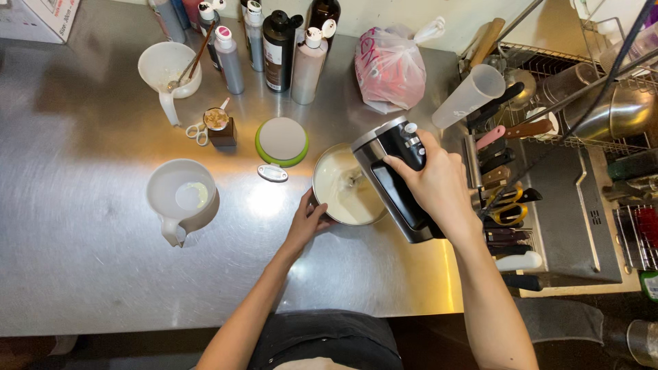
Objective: The person uses a handheld immersion blender to mix a white liquid in a metal bowl on a stainless steel countertop. They hold the bowl steady with one hand while operating the blender with the other, occasionally adjusting the bowl's position.
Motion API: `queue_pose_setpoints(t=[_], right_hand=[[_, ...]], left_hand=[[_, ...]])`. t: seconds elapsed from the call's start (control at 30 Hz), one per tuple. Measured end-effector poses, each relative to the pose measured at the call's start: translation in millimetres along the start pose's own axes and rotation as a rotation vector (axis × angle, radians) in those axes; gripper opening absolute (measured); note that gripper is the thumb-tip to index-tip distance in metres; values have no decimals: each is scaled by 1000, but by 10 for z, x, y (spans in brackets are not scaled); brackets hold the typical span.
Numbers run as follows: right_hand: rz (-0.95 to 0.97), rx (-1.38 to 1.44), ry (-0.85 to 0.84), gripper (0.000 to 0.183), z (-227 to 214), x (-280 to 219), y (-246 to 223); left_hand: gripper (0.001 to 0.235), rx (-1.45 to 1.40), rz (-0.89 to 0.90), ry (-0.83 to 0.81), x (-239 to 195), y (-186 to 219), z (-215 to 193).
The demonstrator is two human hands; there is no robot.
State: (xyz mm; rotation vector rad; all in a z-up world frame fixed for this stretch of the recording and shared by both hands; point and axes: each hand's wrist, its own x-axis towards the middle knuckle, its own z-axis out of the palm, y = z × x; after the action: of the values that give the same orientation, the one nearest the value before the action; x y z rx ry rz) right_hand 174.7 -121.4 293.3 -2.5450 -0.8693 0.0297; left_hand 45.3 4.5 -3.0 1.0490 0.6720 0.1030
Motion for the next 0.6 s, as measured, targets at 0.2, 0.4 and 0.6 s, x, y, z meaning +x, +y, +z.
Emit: queue_pose_setpoints(t=[0.2,0.4,0.6], right_hand=[[-24,-32,16,57,98,40,-48],[-46,25,0,57,129,61,-55],[-99,-4,-10,59,140,116,-40]], left_hand=[[59,119,161,152,274,127,-228],[82,211,326,191,39,-316,32],[91,-20,213,109,-24,-426,98]])
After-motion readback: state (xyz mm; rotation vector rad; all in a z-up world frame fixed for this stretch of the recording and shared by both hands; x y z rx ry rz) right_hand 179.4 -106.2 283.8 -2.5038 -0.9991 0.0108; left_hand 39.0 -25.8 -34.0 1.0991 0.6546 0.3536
